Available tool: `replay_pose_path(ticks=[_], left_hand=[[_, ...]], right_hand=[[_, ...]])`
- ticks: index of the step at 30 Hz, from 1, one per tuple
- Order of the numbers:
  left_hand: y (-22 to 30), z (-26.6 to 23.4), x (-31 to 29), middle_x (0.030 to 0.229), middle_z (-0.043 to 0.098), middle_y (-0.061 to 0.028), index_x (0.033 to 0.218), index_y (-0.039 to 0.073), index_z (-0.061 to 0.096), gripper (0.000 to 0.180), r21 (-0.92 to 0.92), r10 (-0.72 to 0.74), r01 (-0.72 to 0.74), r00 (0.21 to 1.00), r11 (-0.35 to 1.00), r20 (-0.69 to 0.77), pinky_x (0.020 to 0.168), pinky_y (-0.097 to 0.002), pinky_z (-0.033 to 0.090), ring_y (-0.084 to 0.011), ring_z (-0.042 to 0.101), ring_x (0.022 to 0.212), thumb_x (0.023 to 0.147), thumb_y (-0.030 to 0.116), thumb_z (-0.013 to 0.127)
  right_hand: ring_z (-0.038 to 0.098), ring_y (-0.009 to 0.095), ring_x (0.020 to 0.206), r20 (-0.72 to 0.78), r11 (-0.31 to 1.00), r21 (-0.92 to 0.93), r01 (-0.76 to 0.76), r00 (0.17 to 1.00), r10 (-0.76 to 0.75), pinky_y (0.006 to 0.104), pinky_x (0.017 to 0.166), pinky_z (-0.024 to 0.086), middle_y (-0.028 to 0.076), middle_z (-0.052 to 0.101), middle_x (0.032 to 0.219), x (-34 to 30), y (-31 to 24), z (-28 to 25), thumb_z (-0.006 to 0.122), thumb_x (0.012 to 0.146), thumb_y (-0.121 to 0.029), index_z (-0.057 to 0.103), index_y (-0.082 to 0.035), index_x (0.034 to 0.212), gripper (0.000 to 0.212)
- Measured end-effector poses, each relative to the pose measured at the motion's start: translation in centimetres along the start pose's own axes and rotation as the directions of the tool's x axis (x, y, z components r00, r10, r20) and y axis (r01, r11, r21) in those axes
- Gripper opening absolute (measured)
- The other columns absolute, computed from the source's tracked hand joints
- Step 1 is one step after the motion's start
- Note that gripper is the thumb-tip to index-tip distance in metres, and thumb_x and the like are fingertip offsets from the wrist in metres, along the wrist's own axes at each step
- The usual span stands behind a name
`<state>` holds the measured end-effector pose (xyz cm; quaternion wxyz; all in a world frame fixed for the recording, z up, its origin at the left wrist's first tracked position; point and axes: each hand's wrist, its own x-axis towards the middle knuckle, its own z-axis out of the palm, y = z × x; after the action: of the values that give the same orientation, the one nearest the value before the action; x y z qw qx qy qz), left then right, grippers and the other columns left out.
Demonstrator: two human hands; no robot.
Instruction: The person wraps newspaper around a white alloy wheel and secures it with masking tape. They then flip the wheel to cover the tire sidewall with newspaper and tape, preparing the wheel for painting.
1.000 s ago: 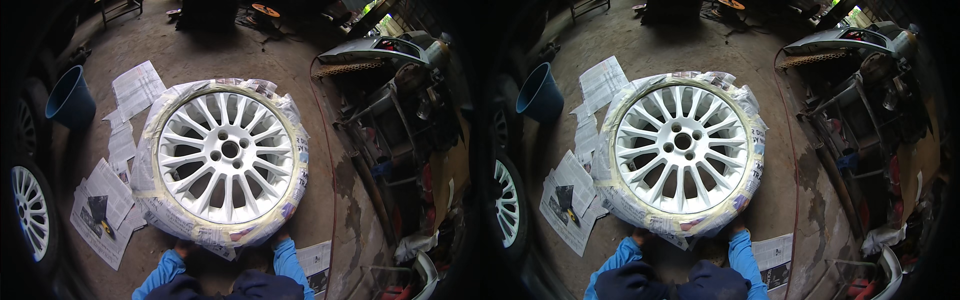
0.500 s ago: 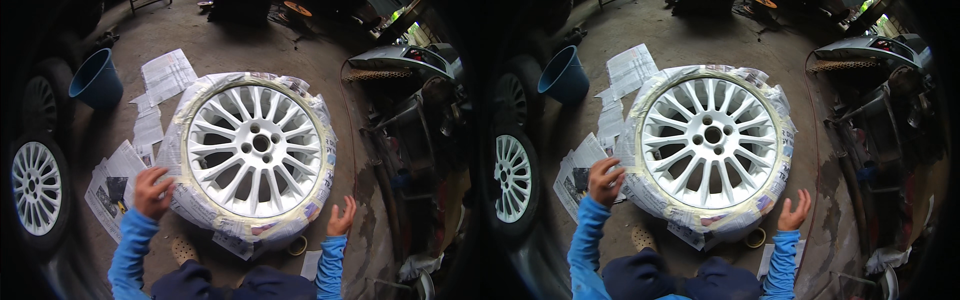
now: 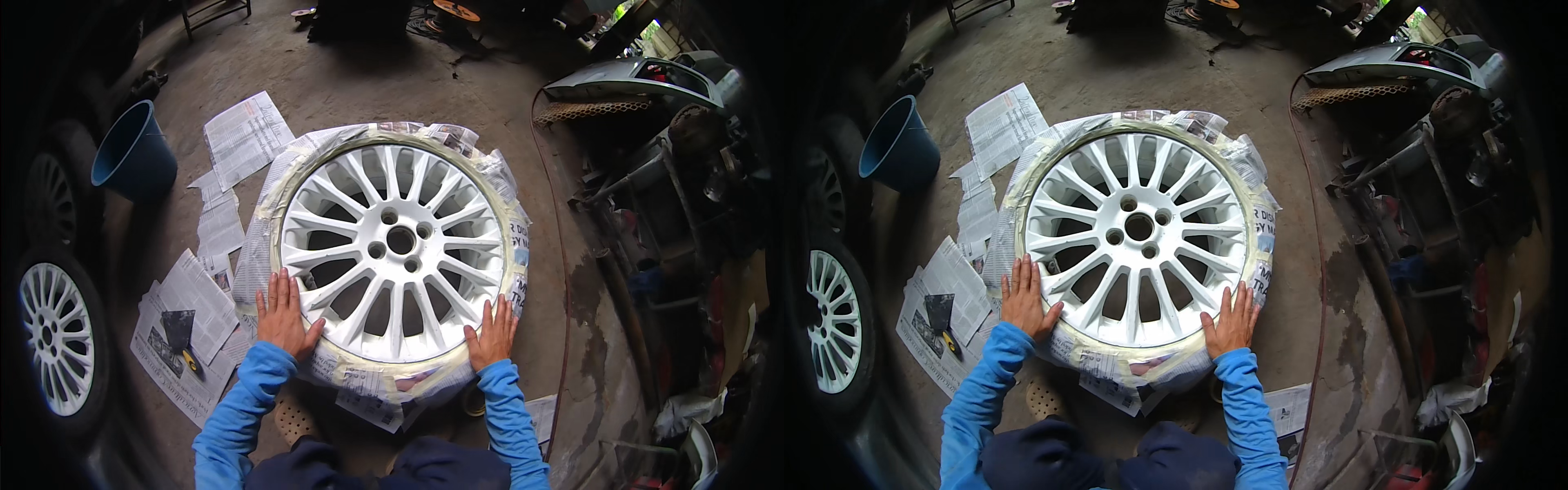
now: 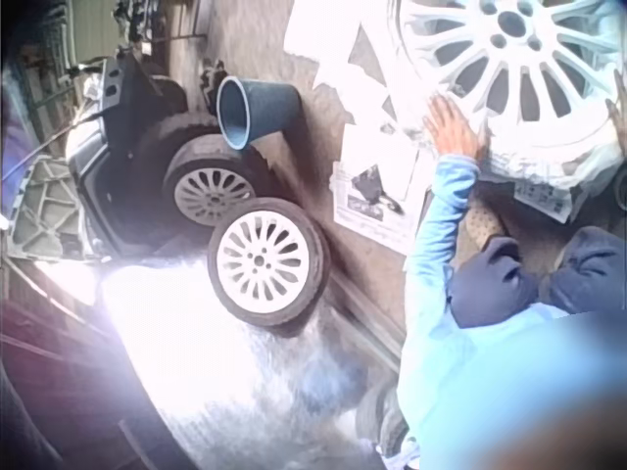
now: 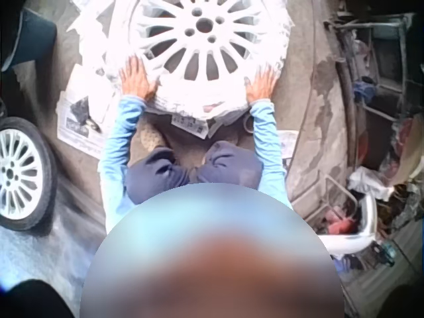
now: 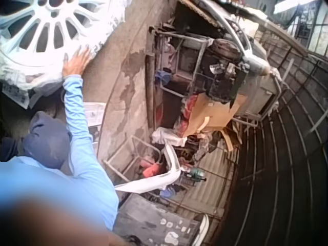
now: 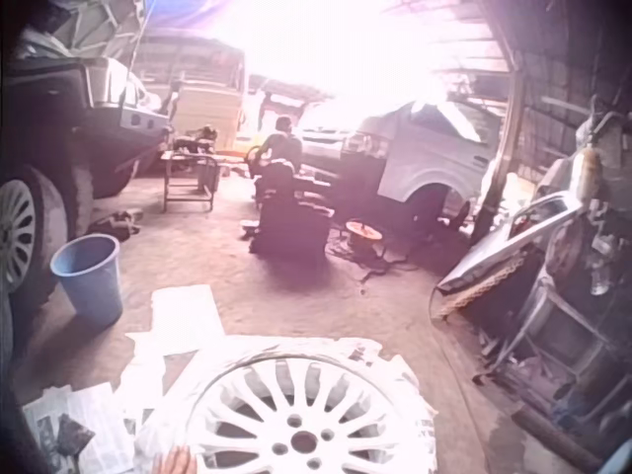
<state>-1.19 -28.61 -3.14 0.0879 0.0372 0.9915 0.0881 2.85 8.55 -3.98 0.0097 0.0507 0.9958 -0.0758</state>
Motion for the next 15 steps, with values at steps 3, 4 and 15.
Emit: replay_pose_path(ticks=[3,4,15], left_hand=[[0.1,-0.8,0.1,0.150,0.010,-0.0205,0.141,-0.006,0.015,0.096,-0.001,-0.018,0.018,0.999,1.000,0.049,0.110,-0.0522,0.006,-0.0344,0.006,0.140,0.078,0.054,0.055],[-0.1,-1.1,0.5,0.150,0.010,-0.0205,0.142,-0.006,0.013,0.098,-0.016,-0.024,0.025,0.998,1.000,0.061,0.110,-0.0524,0.006,-0.0344,0.006,0.140,0.077,0.055,0.055],[-3.2,-2.0,8.4,0.153,0.009,-0.0116,0.145,0.002,0.011,0.086,-0.089,-0.143,0.136,0.987,0.987,-0.074,0.111,-0.0499,0.009,-0.0255,0.006,0.141,0.085,0.053,0.047]], right_hand=[[0.010,0.039,0.138,0.076,0.998,-0.025,-0.050,0.996,0.052,0.0539,0.110,0.007,0.024,0.015,0.148,0.2,-0.7,-0.7,0.048,0.086,-0.049,0.031,0.002,0.138,0.075],[0.009,0.039,0.138,0.112,0.997,-0.034,-0.065,0.991,0.069,0.0538,0.110,0.007,0.024,0.014,0.148,0.4,-0.8,-1.0,0.048,0.086,-0.049,0.028,0.003,0.139,0.076],[0.011,0.035,0.139,-0.022,0.983,-0.109,-0.148,0.989,0.146,0.0535,0.109,0.012,0.019,0.014,0.150,7.3,1.8,-0.5,0.042,0.089,-0.050,0.028,-0.006,0.142,0.070]])
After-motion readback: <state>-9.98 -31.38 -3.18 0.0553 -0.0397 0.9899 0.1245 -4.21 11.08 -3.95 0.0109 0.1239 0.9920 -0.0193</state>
